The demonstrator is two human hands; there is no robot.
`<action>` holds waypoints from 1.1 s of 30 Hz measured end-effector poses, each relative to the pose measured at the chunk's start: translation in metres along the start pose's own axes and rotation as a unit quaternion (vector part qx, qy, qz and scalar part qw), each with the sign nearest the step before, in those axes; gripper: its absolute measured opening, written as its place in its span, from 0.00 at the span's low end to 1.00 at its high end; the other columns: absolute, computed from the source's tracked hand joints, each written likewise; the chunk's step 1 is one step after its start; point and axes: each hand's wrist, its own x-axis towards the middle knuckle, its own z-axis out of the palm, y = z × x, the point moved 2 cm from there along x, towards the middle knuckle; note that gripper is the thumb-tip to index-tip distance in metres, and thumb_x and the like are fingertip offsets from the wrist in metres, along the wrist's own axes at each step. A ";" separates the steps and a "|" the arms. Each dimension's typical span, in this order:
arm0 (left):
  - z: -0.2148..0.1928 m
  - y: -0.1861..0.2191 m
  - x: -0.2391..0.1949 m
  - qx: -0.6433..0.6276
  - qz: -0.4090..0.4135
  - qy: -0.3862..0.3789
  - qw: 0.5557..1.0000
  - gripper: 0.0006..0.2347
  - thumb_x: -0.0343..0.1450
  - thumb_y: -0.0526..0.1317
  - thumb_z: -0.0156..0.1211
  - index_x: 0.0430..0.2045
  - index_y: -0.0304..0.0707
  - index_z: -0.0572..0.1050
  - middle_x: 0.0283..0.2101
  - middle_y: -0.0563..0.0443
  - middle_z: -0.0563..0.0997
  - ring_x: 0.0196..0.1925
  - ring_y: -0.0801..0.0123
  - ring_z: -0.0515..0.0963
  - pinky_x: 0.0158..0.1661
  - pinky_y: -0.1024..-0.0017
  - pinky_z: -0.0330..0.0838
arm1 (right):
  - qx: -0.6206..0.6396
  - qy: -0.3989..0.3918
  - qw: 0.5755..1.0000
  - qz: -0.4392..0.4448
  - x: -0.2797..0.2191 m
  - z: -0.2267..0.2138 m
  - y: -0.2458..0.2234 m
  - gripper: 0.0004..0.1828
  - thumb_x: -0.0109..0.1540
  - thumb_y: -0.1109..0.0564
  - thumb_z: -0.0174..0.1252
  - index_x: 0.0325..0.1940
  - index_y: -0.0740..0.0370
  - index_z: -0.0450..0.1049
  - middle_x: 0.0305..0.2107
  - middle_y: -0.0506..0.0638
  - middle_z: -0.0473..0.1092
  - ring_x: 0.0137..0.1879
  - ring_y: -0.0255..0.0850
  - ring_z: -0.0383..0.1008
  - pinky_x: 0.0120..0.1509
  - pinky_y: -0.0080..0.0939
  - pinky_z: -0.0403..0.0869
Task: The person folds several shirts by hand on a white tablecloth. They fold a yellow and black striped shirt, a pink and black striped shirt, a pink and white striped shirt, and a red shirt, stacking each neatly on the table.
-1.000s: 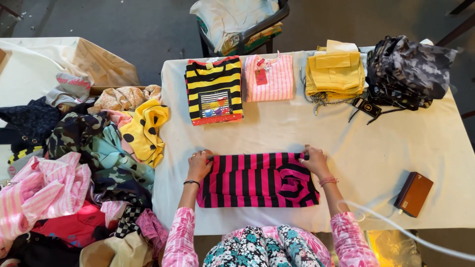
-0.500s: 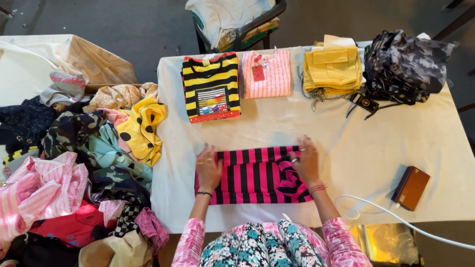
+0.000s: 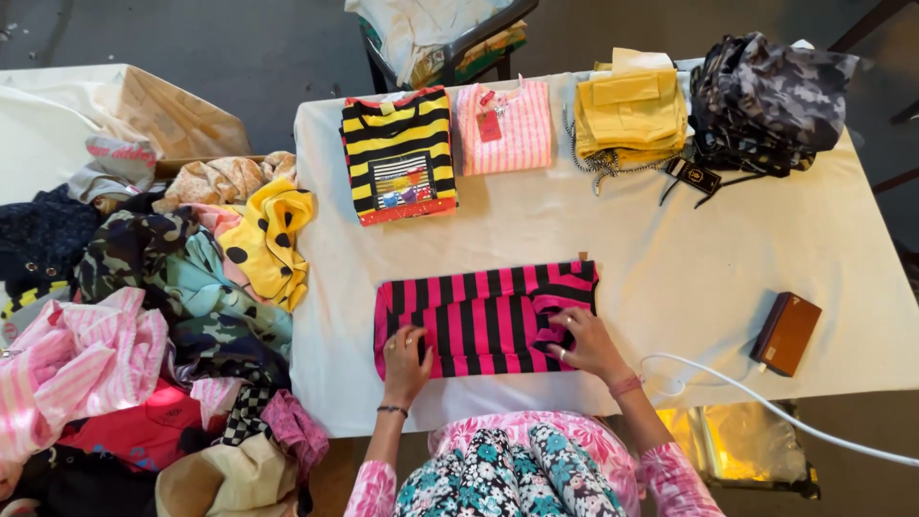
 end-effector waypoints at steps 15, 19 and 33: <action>-0.051 -0.016 0.006 0.025 -0.009 -0.059 0.998 0.05 0.57 0.38 0.68 0.21 0.46 0.78 0.39 0.51 0.80 0.46 0.54 0.76 0.52 0.55 0.59 | 0.094 0.060 0.991 0.074 -0.015 0.016 0.037 0.19 0.51 0.56 0.70 0.43 0.61 0.74 0.34 0.53 0.75 0.41 0.49 0.77 0.46 0.47 0.75; -0.030 -0.034 0.005 0.070 -0.075 -0.104 0.989 0.04 0.63 0.40 0.67 0.25 0.45 0.78 0.34 0.52 0.80 0.44 0.56 0.78 0.55 0.55 0.61 | -0.036 0.115 0.990 0.070 -0.004 0.006 0.028 0.17 0.50 0.53 0.73 0.38 0.61 0.77 0.32 0.53 0.76 0.42 0.51 0.75 0.48 0.50 0.73; -0.018 -0.029 -0.013 0.068 -0.153 -0.029 0.985 0.10 0.65 0.41 0.71 0.36 0.45 0.79 0.42 0.51 0.79 0.48 0.55 0.77 0.58 0.54 0.63 | -0.203 0.238 0.944 0.101 -0.018 0.011 0.000 0.27 0.58 0.54 0.67 0.61 0.56 0.69 0.59 0.55 0.67 0.66 0.53 0.67 0.68 0.58 0.64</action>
